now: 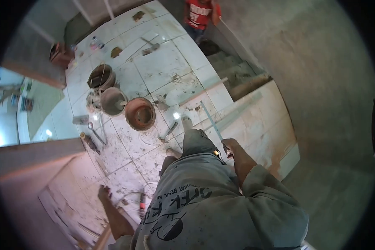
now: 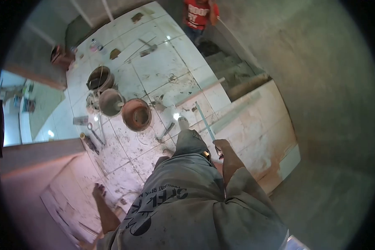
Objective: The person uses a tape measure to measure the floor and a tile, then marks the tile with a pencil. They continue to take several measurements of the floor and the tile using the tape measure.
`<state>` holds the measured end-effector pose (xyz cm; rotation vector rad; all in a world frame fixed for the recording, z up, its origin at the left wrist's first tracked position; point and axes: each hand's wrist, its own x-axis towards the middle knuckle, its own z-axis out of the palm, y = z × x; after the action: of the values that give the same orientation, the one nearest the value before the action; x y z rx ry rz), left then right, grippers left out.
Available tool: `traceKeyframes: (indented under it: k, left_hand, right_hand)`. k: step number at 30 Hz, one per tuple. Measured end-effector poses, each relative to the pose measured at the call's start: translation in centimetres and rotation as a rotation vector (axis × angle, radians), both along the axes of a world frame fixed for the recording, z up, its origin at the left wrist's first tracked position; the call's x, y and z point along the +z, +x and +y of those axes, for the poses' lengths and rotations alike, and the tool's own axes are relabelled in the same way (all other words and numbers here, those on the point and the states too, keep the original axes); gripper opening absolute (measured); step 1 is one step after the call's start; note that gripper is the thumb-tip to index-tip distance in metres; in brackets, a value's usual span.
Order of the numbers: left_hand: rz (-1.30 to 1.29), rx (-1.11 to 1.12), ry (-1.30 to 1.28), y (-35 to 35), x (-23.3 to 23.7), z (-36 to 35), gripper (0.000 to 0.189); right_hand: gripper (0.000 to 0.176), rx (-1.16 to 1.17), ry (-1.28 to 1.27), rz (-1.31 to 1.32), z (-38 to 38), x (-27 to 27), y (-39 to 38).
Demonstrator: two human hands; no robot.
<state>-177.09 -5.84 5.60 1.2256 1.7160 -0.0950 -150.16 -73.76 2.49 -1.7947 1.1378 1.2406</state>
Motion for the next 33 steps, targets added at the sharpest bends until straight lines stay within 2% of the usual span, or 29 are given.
traceKeyframes:
  k: [1,3,6,7,9,10,11,14,15,17,18,19,20,21,23,24,28,33]
  left_hand:
    - [0.0,-0.046,0.015,1.3,-1.8,0.2,0.05]
    - [-0.112,-0.219,-0.166,2.9,-4.8,-3.4,0.042]
    - [-0.016,-0.569,-0.274,9.1,-0.9,-13.6,0.042]
    - [-0.018,-0.583,-0.281,10.4,-0.1,-15.2,0.042]
    - [-0.057,-0.754,-0.331,11.8,1.2,-17.1,0.045]
    - [-0.064,-0.745,-0.333,11.6,1.1,-16.9,0.045]
    - [-0.092,-0.726,-0.301,11.5,1.1,-16.1,0.046]
    - [-0.107,-0.659,-0.217,10.3,0.2,-12.7,0.045]
    - [-0.05,-0.588,-0.211,9.6,-0.2,-11.3,0.043]
    - [0.013,-0.515,-0.193,7.7,-0.6,-10.0,0.042]
    - [0.043,-0.462,-0.181,6.6,-0.5,-9.7,0.041]
    - [0.072,-0.409,-0.168,5.5,-0.6,-9.4,0.04]
    - [0.114,-0.418,-0.19,4.4,-1.0,-9.1,0.04]
    - [0.138,-0.401,-0.201,3.8,-0.8,-9.3,0.041]
    - [0.169,-0.395,-0.222,3.8,0.2,-10.8,0.042]
    - [0.177,-0.402,-0.23,4.0,0.8,-11.6,0.042]
    - [0.05,-0.451,-0.271,4.0,0.8,-12.5,0.038]
    - [0.091,-0.417,-0.227,7.6,2.8,-12.4,0.039]
  right_hand:
    - [0.035,-0.033,0.01,0.004,0.3,-0.2,-0.8]
    - [0.039,-0.107,0.005,-0.045,1.2,1.1,-2.7]
    - [0.042,-0.202,0.025,-0.118,1.2,1.2,-5.9]
    - [0.044,-0.214,0.002,-0.13,1.5,2.1,-6.8]
    - [0.044,-0.182,-0.007,-0.132,1.0,2.0,-8.4]
    - [0.045,-0.144,-0.003,-0.127,1.1,2.1,-8.6]
    - [0.044,-0.239,0.004,-0.056,0.9,2.6,-8.8]
    - [0.043,-0.27,0.018,-0.032,-0.4,1.7,-8.2]
    - [0.042,-0.202,-0.008,-0.123,-1.0,0.8,-7.6]
    - [0.033,-0.31,0.024,-0.177,-1.6,1.2,-5.5]
    - [0.032,-0.15,0.147,-0.181,-4.1,-1.0,-3.8]
    - [0.033,-0.297,0.13,-0.291,-4.2,-0.6,-2.4]
    - [0.032,-0.327,0.066,-0.223,-3.7,2.1,-0.1]
    - [0.031,-0.436,-0.016,-0.327,-3.9,2.0,1.5]
    - [0.028,-0.505,-0.02,-0.334,-6.0,1.1,4.7]
    - [0.027,-0.466,-0.026,-0.357,-7.1,0.8,6.2]
    - [0.027,-0.58,-0.089,-0.371,-7.9,3.3,10.5]
    - [0.022,-0.608,-0.105,-0.338,-10.1,2.4,13.1]
